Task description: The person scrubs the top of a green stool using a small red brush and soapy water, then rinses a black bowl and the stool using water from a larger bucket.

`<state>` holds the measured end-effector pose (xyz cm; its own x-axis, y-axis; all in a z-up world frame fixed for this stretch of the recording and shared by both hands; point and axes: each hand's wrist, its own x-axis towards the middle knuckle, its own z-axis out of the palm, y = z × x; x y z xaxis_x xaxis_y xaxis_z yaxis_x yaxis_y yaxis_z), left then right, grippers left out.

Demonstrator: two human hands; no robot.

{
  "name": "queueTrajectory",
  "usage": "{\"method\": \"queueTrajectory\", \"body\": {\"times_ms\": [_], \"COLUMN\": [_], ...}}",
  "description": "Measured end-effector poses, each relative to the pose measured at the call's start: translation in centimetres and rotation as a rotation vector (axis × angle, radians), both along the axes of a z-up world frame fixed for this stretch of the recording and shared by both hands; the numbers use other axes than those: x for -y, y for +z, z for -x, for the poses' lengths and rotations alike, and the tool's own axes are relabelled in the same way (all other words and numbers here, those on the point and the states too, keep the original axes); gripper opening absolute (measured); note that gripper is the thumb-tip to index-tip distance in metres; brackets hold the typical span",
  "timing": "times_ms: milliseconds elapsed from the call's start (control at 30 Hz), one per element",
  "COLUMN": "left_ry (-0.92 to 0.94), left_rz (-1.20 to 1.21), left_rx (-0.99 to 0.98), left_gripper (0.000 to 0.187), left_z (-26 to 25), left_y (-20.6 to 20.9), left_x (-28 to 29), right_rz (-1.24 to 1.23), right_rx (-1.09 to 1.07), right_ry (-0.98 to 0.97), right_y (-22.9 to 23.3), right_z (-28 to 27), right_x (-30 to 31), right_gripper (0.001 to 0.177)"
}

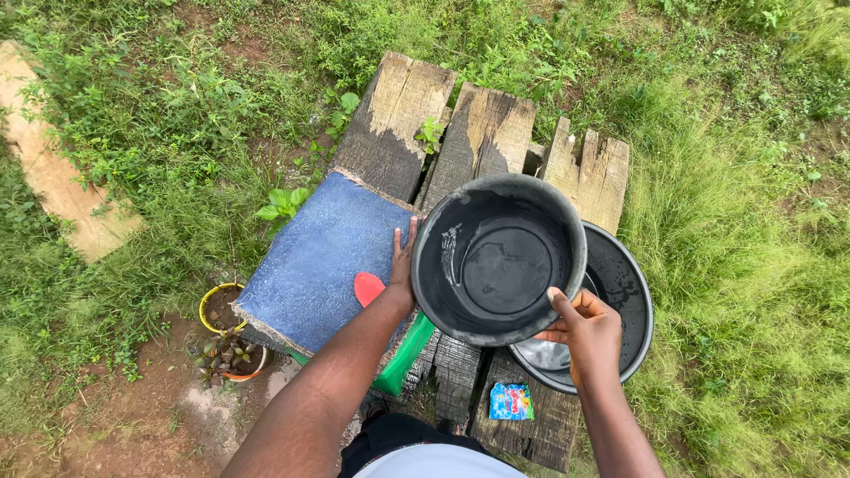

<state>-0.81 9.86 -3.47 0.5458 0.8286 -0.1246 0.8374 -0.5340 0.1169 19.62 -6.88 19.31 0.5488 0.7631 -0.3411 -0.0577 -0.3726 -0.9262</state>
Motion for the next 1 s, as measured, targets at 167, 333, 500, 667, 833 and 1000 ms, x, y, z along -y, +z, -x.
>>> {"method": "queueTrajectory", "body": {"times_ms": [167, 333, 500, 667, 833, 1000], "left_ry": [0.037, 0.186, 0.305, 0.343, 0.385, 0.506], "left_rz": [0.039, 0.42, -0.093, -0.077, -0.173, 0.089], "left_rx": [0.487, 0.919, 0.397, 0.456, 0.353, 0.166], "left_gripper": [0.082, 0.066, 0.073, 0.078, 0.063, 0.049], "left_z": [0.6, 4.9, 8.7, 12.4, 15.8, 18.9], "left_y": [-3.4, 1.5, 3.1, -0.6, -0.8, 0.3], "left_x": [3.5, 6.3, 6.0, 5.6, 5.8, 6.2], "right_rz": [0.045, 0.006, -0.001, 0.002, -0.473, -0.373], "right_rx": [-0.02, 0.029, 0.183, 0.586, 0.977, 0.93], "right_ry": [-0.063, -0.003, 0.161, 0.361, 0.561, 0.709], "right_y": [-1.7, -0.8, 1.6, 3.2, 3.0, 2.4], "right_z": [-2.5, -1.5, 3.8, 10.7, 15.4, 19.4], "right_x": [2.3, 2.2, 0.0, -2.1, -3.7, -4.9], "right_gripper": [0.023, 0.025, 0.029, 0.02, 0.033, 0.02]}}
